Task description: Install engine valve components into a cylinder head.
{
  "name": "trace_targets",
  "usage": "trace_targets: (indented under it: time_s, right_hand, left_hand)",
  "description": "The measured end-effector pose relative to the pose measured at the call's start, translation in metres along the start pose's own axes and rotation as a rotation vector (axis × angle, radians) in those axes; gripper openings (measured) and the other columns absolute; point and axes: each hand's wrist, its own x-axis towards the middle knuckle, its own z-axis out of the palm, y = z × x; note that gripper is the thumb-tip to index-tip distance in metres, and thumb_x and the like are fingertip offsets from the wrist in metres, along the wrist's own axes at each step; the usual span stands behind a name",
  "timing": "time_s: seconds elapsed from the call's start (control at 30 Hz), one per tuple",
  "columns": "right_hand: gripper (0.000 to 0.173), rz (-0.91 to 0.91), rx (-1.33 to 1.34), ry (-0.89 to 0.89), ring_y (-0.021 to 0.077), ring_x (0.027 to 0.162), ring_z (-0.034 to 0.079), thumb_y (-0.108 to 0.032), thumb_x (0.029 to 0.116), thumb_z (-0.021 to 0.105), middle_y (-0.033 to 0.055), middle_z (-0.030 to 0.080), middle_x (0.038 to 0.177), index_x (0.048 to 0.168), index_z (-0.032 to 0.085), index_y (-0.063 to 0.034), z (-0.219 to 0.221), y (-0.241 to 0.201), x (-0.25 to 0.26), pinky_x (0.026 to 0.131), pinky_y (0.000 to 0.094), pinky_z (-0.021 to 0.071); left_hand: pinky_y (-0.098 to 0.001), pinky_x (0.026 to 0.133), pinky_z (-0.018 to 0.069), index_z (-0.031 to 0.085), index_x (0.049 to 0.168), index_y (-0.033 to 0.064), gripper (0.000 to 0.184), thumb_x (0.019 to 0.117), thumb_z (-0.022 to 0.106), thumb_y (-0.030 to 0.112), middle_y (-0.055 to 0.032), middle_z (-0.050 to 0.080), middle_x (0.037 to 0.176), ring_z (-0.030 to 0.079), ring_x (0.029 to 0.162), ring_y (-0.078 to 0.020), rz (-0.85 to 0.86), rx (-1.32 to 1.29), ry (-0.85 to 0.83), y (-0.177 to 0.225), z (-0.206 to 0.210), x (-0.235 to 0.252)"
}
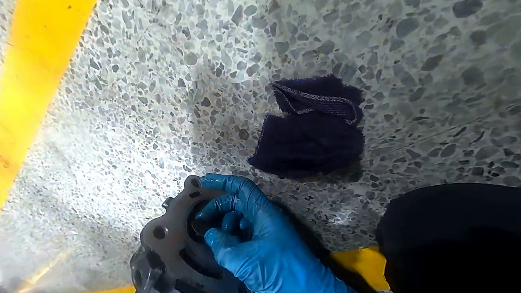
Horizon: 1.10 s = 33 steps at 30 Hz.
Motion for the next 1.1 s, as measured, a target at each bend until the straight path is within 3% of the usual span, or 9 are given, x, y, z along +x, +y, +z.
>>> trace_targets:
  time_s: [0.13, 0.23, 0.33, 0.5, 0.6, 0.7, 0.83, 0.93, 1.1]
  right_hand:
    - [0.056, 0.004, 0.020, -0.002, 0.0055, 0.074, 0.064, -0.012, 0.0857, 0.074, -0.0038, 0.069, 0.096, 0.140, 0.060, -0.0208, 0.000, 0.001, 0.000, 0.063, 0.0216, 0.0547]
    - [0.055, 0.014, 0.007, 0.003, 0.0056, 0.074, 0.064, -0.012, 0.0866, 0.073, -0.0037, 0.069, 0.096, 0.139, 0.060, -0.0212, 0.000, -0.001, 0.001, 0.063, 0.0212, 0.0544]
    - [0.056, -0.021, -0.049, 0.002, 0.0038, 0.078, 0.064, -0.012, 0.0866, 0.068, -0.0047, 0.069, 0.101, 0.141, 0.059, -0.0197, -0.001, -0.001, 0.001, 0.065, 0.0202, 0.0536]
    - [0.058, -0.009, -0.076, -0.010, 0.0038, 0.082, 0.064, -0.014, 0.0858, 0.071, -0.0078, 0.071, 0.106, 0.142, 0.058, -0.0221, -0.001, -0.002, 0.001, 0.068, 0.0204, 0.0535]
    - [0.057, -0.013, -0.054, -0.004, 0.0041, 0.082, 0.066, -0.013, 0.0865, 0.071, -0.0067, 0.071, 0.105, 0.141, 0.058, -0.0228, 0.000, -0.001, 0.001, 0.068, 0.0205, 0.0548]
    - [0.056, -0.057, -0.013, 0.002, 0.0056, 0.084, 0.067, -0.009, 0.0880, 0.068, -0.0033, 0.071, 0.105, 0.142, 0.058, -0.0208, 0.000, 0.003, 0.001, 0.071, 0.0211, 0.0568]
    - [0.049, -0.131, 0.014, 0.042, 0.0061, 0.086, 0.067, -0.008, 0.0895, 0.063, -0.0028, 0.072, 0.109, 0.138, 0.061, -0.0171, -0.001, 0.005, 0.001, 0.072, 0.0214, 0.0566]
    - [0.035, -0.219, 0.065, 0.100, 0.0094, 0.092, 0.069, -0.005, 0.0917, 0.062, 0.0012, 0.071, 0.112, 0.125, 0.069, -0.0116, -0.001, 0.009, 0.002, 0.077, 0.0230, 0.0586]
    - [0.025, -0.232, 0.055, 0.051, 0.0077, 0.098, 0.071, -0.007, 0.0946, 0.062, 0.0019, 0.076, 0.113, 0.115, 0.077, -0.0090, -0.002, 0.009, 0.002, 0.083, 0.0224, 0.0590]
  left_hand:
    - [-0.0162, 0.087, 0.0536, 0.035, 0.131, -0.0044, 0.035, 0.0966, 0.038, -0.007, 0.0036, 0.061, 0.108, 0.063, 0.097, 0.0034, 0.024, -0.081, -0.049, -0.012, -0.009, 0.005]
    - [-0.0183, 0.088, 0.0537, 0.038, 0.128, -0.0050, 0.032, 0.0966, 0.035, -0.008, 0.0012, 0.060, 0.106, 0.063, 0.096, 0.0001, 0.027, -0.122, -0.047, -0.015, -0.009, 0.007]
    - [-0.0153, 0.083, 0.0547, 0.047, 0.114, -0.0015, 0.024, 0.0970, 0.034, -0.011, 0.0053, 0.065, 0.093, 0.064, 0.088, 0.0032, -0.027, -0.120, 0.068, 0.001, 0.006, -0.001]
    - [-0.0157, 0.090, 0.0494, 0.023, 0.143, -0.0125, 0.048, 0.0980, 0.038, -0.009, -0.0053, 0.053, 0.116, 0.058, 0.102, 0.0021, 0.004, -0.095, 0.043, -0.004, 0.000, -0.003]
    - [-0.0155, 0.082, 0.0542, 0.041, 0.133, -0.0069, 0.034, 0.0988, 0.037, -0.008, 0.0018, 0.063, 0.101, 0.064, 0.089, 0.0029, -0.081, -0.096, 0.094, 0.002, 0.002, -0.002]
    - [-0.0291, 0.083, 0.0605, 0.058, 0.125, 0.0046, 0.027, 0.0990, 0.049, 0.003, -0.0007, 0.073, 0.100, 0.071, 0.091, -0.0084, -0.046, -0.304, -0.035, -0.036, -0.029, 0.005]
    - [-0.0307, 0.087, 0.0600, 0.049, 0.133, 0.0066, 0.036, 0.0968, 0.053, 0.004, -0.0019, 0.070, 0.109, 0.070, 0.100, -0.0104, -0.017, -0.375, -0.042, -0.042, -0.028, 0.007]
    - [-0.0297, 0.090, 0.0590, 0.044, 0.139, 0.0068, 0.043, 0.0972, 0.053, 0.003, 0.0000, 0.069, 0.115, 0.069, 0.105, -0.0094, 0.000, -0.357, -0.045, -0.040, -0.026, 0.007]
    - [-0.0298, 0.093, 0.0578, 0.047, 0.138, 0.0052, 0.041, 0.0975, 0.052, 0.003, -0.0005, 0.069, 0.117, 0.068, 0.108, -0.0092, 0.019, -0.335, -0.050, -0.040, -0.026, 0.006]
